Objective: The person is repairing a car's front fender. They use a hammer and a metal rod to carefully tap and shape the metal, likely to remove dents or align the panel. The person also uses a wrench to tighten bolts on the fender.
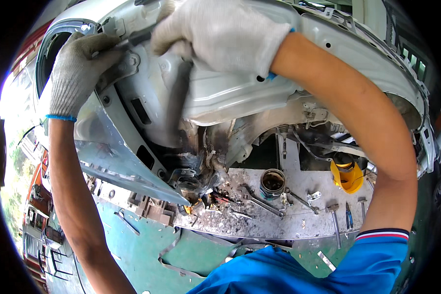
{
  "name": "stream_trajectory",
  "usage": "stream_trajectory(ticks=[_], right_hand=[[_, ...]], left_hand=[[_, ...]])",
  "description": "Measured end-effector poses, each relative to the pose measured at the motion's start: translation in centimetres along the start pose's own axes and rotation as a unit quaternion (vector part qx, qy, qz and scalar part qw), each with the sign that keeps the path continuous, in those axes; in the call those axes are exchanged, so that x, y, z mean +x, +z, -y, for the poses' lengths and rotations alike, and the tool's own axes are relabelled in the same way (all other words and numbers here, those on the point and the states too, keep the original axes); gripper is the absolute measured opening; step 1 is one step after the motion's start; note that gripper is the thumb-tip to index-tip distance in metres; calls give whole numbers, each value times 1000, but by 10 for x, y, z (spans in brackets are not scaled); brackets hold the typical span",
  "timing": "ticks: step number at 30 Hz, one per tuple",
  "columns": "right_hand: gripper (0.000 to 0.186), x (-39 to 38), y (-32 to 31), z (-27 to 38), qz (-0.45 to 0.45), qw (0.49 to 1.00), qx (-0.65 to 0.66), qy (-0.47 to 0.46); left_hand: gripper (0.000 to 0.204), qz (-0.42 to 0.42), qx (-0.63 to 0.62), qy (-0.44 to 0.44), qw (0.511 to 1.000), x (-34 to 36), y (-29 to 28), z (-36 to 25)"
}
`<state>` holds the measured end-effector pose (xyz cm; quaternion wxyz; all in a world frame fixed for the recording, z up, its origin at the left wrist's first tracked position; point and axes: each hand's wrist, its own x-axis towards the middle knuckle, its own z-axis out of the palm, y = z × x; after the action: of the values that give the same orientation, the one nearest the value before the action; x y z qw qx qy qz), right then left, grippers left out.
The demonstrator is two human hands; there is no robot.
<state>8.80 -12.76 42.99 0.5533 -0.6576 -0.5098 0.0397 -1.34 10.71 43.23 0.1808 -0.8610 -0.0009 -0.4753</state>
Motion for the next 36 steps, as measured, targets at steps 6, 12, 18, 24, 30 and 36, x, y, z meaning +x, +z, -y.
stream_trajectory(ticks=[6, 12, 18, 24, 30, 36], right_hand=[[42, -2, -27, 6, 131, 975, -165, -75], [38, 1, -23, -26, 15, 776, -540, -327], [35, -6, -20, 9, 109, 969, -211, -68], [27, 7, -24, -32, -18, 693, -600, -399], [32, -7, -34, 12, 196, 979, 40, 34], [29, -3, -17, -14, 22, 824, -499, -267]], left_hand=[[30, 5, -47, -29, 998, 0, -1, -7], [29, 8, -62, -37, 997, -1, -2, -5], [30, -18, -4, 12, 1000, -2, 1, 1], [31, 57, -83, -106, 989, 2, -4, -11], [32, 60, -54, -81, 993, -3, 1, -5], [31, 14, -8, -34, 999, -1, -2, -7]])
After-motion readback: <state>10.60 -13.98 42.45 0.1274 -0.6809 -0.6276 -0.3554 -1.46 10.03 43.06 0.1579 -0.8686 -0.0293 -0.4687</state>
